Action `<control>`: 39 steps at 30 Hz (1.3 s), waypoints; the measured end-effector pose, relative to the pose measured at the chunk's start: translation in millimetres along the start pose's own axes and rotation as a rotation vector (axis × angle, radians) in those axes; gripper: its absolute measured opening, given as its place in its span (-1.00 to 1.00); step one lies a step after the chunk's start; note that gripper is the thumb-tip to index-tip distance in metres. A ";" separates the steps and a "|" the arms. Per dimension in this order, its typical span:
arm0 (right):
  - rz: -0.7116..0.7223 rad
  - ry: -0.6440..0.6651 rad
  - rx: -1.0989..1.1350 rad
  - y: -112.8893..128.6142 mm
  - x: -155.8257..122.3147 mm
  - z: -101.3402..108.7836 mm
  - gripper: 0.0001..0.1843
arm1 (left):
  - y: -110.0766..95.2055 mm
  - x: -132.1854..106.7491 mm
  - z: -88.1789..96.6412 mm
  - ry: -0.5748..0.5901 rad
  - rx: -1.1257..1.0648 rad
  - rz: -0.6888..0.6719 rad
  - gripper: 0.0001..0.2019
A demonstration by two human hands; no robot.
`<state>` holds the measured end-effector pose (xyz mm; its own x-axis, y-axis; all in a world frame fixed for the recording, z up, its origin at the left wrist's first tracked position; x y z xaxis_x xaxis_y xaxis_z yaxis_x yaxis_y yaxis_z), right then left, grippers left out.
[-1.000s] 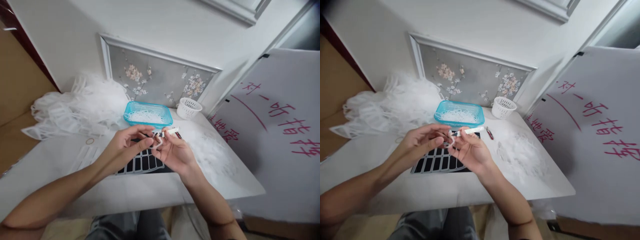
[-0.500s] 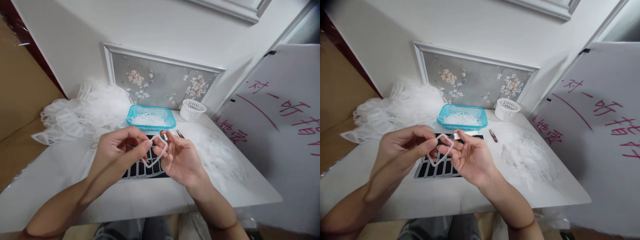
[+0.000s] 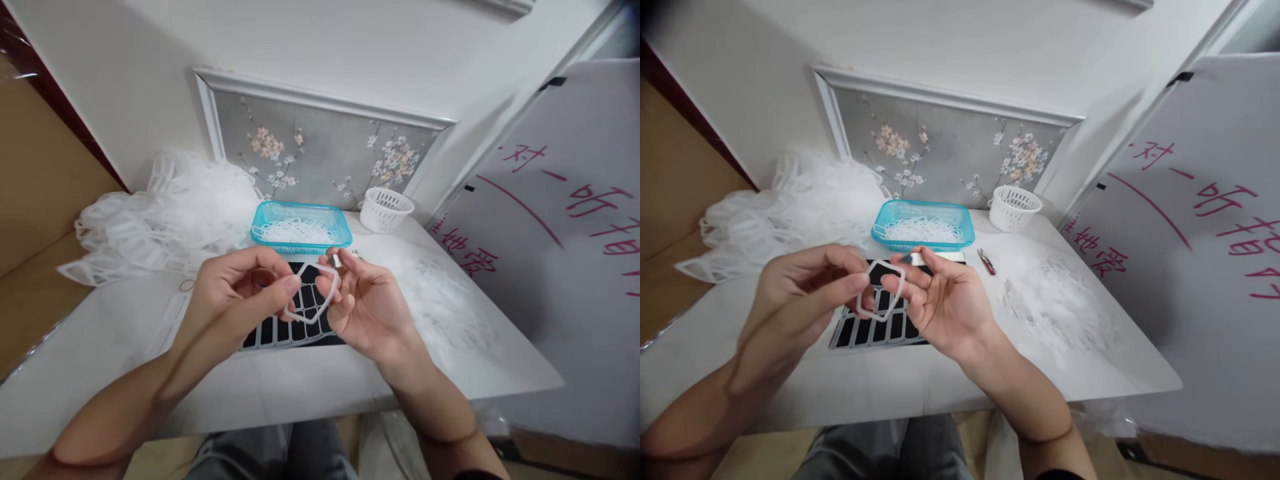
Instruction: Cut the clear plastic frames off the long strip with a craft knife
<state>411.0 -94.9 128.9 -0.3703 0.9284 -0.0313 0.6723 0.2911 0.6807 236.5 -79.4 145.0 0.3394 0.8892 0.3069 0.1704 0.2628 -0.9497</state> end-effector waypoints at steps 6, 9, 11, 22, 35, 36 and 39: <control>0.024 -0.040 -0.007 3.0 0.4 2.9 -0.84 | 2.5 3.1 -0.1 0.019 -0.061 0.074 -0.85; 0.057 -0.045 -0.065 3.7 0.6 3.9 -0.84 | 3.6 3.2 -0.6 0.034 -0.072 0.086 -0.85; 0.064 -0.051 -0.053 3.5 0.7 4.7 -0.86 | 4.3 2.9 -0.9 0.049 -0.076 0.079 -0.85; -0.026 -0.104 0.180 6.3 -2.0 -2.1 -0.87 | 6.4 1.5 -0.8 0.080 -0.069 0.076 -0.88; 0.336 -0.301 -0.350 29.8 14.6 38.8 -0.77 | 21.5 15.7 -1.5 0.069 0.095 0.141 -0.81; 0.451 -0.393 -0.392 35.7 17.7 55.6 -0.74 | 30.9 22.3 -2.6 0.090 0.128 0.130 -0.82; 0.743 -0.779 -0.522 45.0 21.5 119.1 -0.69 | 74.9 47.5 -16.0 0.214 0.333 0.101 -0.82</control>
<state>509.7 -34.4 71.7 0.6077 0.7728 0.1831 0.1491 -0.3375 0.9294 280.1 -23.4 89.5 0.5297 0.8280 0.1838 -0.1702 0.3161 -0.9333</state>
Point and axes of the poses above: each hand's wrist, its own x-axis towards the middle knuckle, its own z-axis out of the back of the hand, y = z × x, the point moved 2 cm from there along x, towards the middle knuckle, and after that the axes turned 1 degree about -x, right-handed, at the moved point
